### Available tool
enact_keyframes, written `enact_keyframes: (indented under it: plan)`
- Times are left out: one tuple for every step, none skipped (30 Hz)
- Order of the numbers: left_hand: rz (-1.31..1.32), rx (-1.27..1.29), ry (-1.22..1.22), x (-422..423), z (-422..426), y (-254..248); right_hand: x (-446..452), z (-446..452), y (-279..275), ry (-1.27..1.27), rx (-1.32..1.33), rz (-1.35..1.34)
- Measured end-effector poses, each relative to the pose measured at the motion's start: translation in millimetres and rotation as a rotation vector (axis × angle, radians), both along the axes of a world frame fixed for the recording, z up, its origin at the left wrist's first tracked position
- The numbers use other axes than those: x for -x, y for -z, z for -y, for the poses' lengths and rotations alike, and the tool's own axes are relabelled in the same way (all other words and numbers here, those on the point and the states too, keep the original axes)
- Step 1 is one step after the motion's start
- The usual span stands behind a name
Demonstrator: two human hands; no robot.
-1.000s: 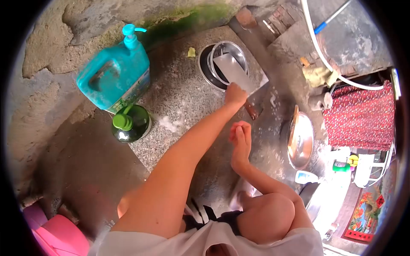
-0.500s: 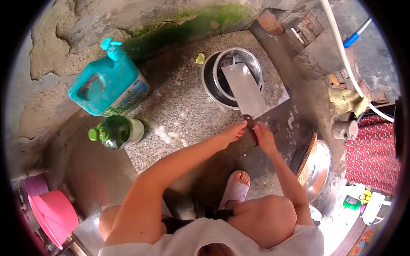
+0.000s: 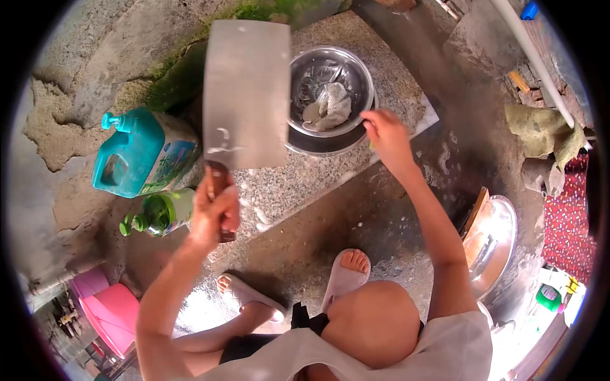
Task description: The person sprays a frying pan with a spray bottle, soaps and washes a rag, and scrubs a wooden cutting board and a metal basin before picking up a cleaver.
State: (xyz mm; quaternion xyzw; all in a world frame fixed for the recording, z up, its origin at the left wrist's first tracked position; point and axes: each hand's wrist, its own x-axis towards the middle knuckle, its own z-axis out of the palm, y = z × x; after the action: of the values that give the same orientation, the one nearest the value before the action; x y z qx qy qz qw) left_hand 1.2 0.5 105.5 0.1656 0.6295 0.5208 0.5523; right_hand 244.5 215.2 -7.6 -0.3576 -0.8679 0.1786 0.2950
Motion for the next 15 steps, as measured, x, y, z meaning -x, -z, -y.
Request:
enact_keyframes:
  plan:
    - [0.027,-0.004,-0.008,8.3,3.2,-10.5,16.0,-11.7,6.8,-0.066,-0.111,0.104]
    - [0.054,-0.006,-0.016,14.5,7.1,-19.4,32.5,-19.7,13.2,-0.131,-0.221,0.208]
    - [0.101,0.014,-0.022,17.5,12.1,-25.0,51.1,-26.0,18.7,-0.131,-0.178,0.329]
    - [0.112,0.039,-0.012,17.8,16.7,-25.1,69.3,-31.6,23.3,-0.133,-0.139,0.452]
    - [0.126,0.063,-0.002,16.8,20.6,-24.6,78.7,-31.7,25.5,-0.135,-0.101,0.579]
    - [0.139,0.084,0.008,15.7,23.7,-24.6,82.0,-28.1,26.5,-0.123,-0.042,0.597]
    - [0.134,0.104,0.031,12.7,24.9,-23.4,89.0,-22.8,26.4,-0.112,0.017,0.606]
    - [0.175,0.097,0.063,11.8,26.3,-19.2,96.8,-15.2,29.5,-0.104,0.084,0.614]
    - [0.201,0.085,0.093,9.9,25.6,-13.6,98.9,-25.7,45.3,-0.130,0.192,0.566]
    - [0.225,0.073,0.132,8.2,23.9,-8.5,94.3,-37.6,68.2,-0.173,0.151,0.551]
    - [0.247,0.063,0.135,7.0,21.9,-3.5,92.6,-38.6,52.3,-0.132,0.259,0.568]
    - [0.276,0.051,0.135,4.5,20.0,2.2,86.3,-41.7,36.6,-0.095,0.367,0.591]
    - [0.250,0.034,0.146,3.1,19.4,6.8,73.6,-41.5,23.0,-0.066,0.307,0.404]
    - [0.268,0.024,0.146,1.6,18.6,12.7,61.8,-39.0,6.8,-0.036,0.248,0.215]
    - [0.283,0.013,0.148,0.1,16.5,19.4,54.2,-33.0,-21.1,0.012,0.357,0.127]
